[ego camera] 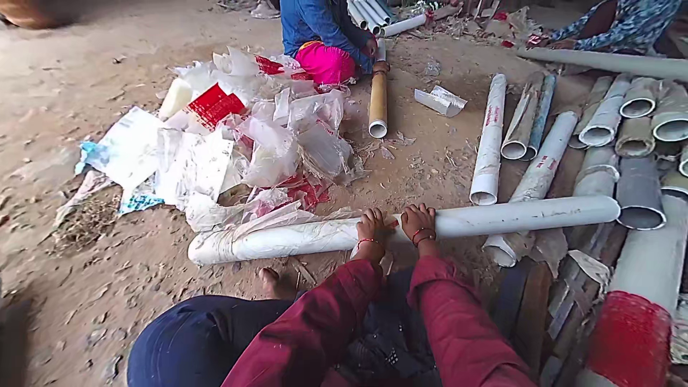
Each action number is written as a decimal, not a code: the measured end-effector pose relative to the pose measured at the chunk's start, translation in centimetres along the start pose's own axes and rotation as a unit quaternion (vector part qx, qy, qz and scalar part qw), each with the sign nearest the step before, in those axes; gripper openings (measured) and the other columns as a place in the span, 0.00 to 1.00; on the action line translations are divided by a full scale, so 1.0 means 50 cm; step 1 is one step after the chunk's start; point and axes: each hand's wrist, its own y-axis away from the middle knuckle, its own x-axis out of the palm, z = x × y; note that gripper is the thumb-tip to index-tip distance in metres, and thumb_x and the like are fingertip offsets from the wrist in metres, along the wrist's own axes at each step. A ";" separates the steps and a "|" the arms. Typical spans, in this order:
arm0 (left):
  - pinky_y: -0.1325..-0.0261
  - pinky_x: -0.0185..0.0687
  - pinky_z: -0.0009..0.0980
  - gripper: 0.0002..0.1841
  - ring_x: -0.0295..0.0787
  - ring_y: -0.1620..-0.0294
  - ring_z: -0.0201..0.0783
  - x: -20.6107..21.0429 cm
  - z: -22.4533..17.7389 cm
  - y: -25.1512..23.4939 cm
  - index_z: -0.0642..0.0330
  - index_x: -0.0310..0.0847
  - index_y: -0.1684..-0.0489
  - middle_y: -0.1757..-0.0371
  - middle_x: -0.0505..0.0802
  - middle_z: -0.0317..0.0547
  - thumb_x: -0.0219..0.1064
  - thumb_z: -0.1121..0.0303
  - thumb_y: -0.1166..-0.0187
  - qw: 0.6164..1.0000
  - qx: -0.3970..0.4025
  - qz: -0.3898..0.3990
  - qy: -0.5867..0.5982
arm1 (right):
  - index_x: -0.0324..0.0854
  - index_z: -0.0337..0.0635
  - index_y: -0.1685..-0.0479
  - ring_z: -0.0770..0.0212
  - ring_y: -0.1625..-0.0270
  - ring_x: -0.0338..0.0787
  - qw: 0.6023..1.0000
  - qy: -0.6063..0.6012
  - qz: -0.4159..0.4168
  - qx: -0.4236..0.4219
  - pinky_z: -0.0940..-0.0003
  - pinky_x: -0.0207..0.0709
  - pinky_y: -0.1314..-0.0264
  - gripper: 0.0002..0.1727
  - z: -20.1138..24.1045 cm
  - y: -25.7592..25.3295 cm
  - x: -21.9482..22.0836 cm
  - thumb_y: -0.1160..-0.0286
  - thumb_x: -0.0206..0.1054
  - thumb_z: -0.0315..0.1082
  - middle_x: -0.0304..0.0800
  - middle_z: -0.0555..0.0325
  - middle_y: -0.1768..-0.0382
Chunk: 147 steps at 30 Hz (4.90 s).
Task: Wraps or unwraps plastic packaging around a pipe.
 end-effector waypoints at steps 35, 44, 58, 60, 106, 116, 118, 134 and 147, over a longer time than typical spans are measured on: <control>0.34 0.78 0.59 0.44 0.76 0.22 0.68 0.056 0.099 -0.015 0.68 0.55 0.10 0.17 0.72 0.73 0.64 0.45 0.17 0.997 0.062 -0.050 -0.006 | 0.86 0.38 0.33 0.46 0.25 0.85 0.998 0.008 0.063 0.018 0.46 0.54 0.11 0.27 0.110 -0.015 0.013 0.07 0.45 0.44 0.92 0.45 0.36; 0.35 0.80 0.63 0.24 0.86 0.33 0.71 0.002 0.142 0.024 0.57 0.55 0.09 0.30 0.84 0.72 0.40 0.63 0.02 0.990 0.102 0.096 -0.018 | 0.91 0.36 0.47 0.45 0.37 0.92 0.999 -0.033 -0.041 0.007 0.45 0.66 0.22 0.25 0.093 -0.003 0.039 0.11 0.50 0.44 0.97 0.43 0.50; 0.54 0.79 0.69 0.16 0.90 0.62 0.75 -0.136 0.668 0.222 0.70 0.81 0.34 0.63 0.91 0.74 0.62 0.69 0.11 0.990 0.130 0.004 0.052 | 0.91 0.31 0.51 0.36 0.43 0.94 0.986 -0.033 -0.160 -0.036 0.39 0.69 0.24 0.20 0.077 0.003 0.089 0.17 0.54 0.35 0.96 0.36 0.54; 0.49 0.79 0.66 0.17 0.89 0.58 0.71 -0.151 0.719 0.228 0.69 0.80 0.31 0.61 0.91 0.73 0.62 0.68 0.11 0.991 0.093 0.036 0.088 | 0.91 0.31 0.50 0.35 0.46 0.95 0.971 -0.034 -0.226 -0.075 0.36 0.71 0.26 0.21 0.075 -0.003 0.101 0.21 0.53 0.33 0.97 0.36 0.55; 0.26 0.69 0.64 0.27 0.85 0.33 0.65 -0.077 0.519 -0.019 0.72 0.82 0.34 0.39 0.90 0.70 0.52 0.53 0.06 0.973 0.085 -0.013 0.216 | 0.89 0.30 0.55 0.39 0.44 0.94 0.997 -0.048 -0.057 -0.022 0.42 0.70 0.29 0.25 0.189 0.038 0.076 0.09 0.51 0.42 0.96 0.36 0.58; 0.20 0.66 0.60 0.29 0.71 0.17 0.65 0.044 0.389 -0.013 0.61 0.72 0.18 0.20 0.78 0.63 0.54 0.89 0.20 0.961 0.229 -0.039 -0.148 | 0.87 0.40 0.34 0.43 0.30 0.87 0.995 -0.004 0.046 -0.086 0.44 0.65 0.20 0.30 0.223 -0.046 0.065 0.06 0.47 0.53 0.92 0.44 0.36; 0.28 0.73 0.58 0.26 0.75 0.21 0.62 0.027 0.394 -0.045 0.62 0.74 0.22 0.24 0.81 0.59 0.54 0.88 0.19 0.962 0.221 -0.028 -0.156 | 0.87 0.42 0.35 0.44 0.30 0.86 0.995 0.013 0.059 -0.079 0.43 0.66 0.23 0.31 0.225 -0.059 0.063 0.06 0.46 0.56 0.92 0.46 0.36; 0.42 0.83 0.57 0.14 0.84 0.31 0.61 -0.040 0.388 -0.113 0.63 0.87 0.42 0.40 0.91 0.55 0.54 0.72 0.10 0.929 0.279 0.051 -0.236 | 0.88 0.38 0.45 0.41 0.38 0.92 0.991 0.056 0.105 -0.055 0.41 0.74 0.31 0.41 0.241 -0.115 0.053 0.06 0.34 0.62 0.95 0.39 0.48; 0.34 0.77 0.53 0.14 0.87 0.39 0.59 -0.024 0.417 -0.124 0.65 0.90 0.44 0.49 0.93 0.56 0.62 0.83 0.22 0.872 0.421 -0.031 -0.247 | 0.88 0.37 0.48 0.42 0.40 0.92 0.994 0.039 0.084 -0.057 0.42 0.74 0.34 0.38 0.237 -0.103 0.048 0.06 0.38 0.60 0.95 0.39 0.50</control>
